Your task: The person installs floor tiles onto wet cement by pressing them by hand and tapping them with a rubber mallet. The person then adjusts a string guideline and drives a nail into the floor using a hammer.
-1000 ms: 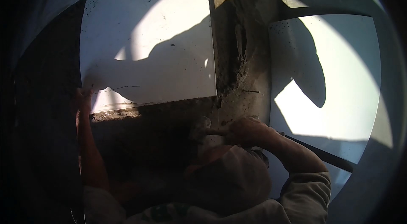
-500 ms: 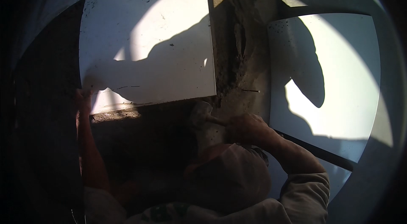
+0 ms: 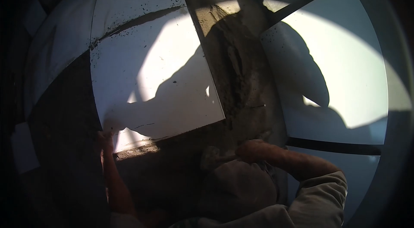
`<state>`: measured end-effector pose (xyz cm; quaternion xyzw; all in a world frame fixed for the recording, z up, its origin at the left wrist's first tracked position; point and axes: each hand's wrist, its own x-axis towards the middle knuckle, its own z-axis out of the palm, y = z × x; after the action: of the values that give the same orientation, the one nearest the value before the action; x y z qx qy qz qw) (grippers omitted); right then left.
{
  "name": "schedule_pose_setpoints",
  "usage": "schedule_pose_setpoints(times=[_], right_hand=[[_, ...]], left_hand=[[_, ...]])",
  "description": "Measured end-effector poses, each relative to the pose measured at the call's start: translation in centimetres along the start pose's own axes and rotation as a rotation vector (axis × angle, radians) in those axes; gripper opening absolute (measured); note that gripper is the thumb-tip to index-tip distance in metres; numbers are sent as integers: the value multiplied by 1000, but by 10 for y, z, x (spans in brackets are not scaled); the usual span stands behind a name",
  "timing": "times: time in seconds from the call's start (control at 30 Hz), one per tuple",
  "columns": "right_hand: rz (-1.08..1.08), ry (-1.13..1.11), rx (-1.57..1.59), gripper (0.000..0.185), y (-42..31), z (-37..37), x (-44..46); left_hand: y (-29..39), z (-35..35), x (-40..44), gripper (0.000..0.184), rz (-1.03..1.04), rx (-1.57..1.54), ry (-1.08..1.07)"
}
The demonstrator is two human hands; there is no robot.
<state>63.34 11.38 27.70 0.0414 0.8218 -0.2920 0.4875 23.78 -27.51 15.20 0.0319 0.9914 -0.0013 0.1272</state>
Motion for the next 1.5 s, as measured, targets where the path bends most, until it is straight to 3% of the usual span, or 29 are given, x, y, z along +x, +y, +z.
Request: schedule_pose_setpoints(times=[0.17,0.27,0.33,0.43,0.57,0.63,0.7,0.83,0.97,1.03,1.17,1.23,1.37,1.5], right_hand=[[-35,22,12,22,3,11,6],[-141,161,62,22,8,17,10],[-36,59,49,22,-2,7,12],[29,80,110,23,-21,-16,5],[32,33,156,25,-27,-26,2],[57,-66,92,28,-24,-36,0],[69,-56,-14,29,-20,-38,-3],[94,22,-213,30,-19,-41,-13],[119,-10,-148,30,-14,-35,-10],[118,-101,32,29,-9,-30,-5],[25,-79,-8,30,-31,-72,-12],[97,55,41,30,-34,-81,-5],[129,116,33,29,-74,-138,11],[-275,383,-166,29,-103,-166,63]], left_hand=[[-19,28,15,47,25,-113,53],[-12,22,10,46,64,-146,140],[-8,17,8,46,62,-94,163],[-2,8,4,48,29,-168,89],[2,1,0,47,25,-127,88],[2,2,-3,48,55,-160,111],[4,-4,-2,52,-14,-123,-17],[-2,5,4,53,-24,-138,-19],[15,-11,-5,53,-53,-70,-39],[13,-9,-7,52,-59,-38,-42],[11,-5,-8,50,-89,-39,0],[21,-15,-14,50,-109,-26,22],[39,-36,-27,55,-146,-28,-55],[43,-41,-32,57,-175,-13,-58]])
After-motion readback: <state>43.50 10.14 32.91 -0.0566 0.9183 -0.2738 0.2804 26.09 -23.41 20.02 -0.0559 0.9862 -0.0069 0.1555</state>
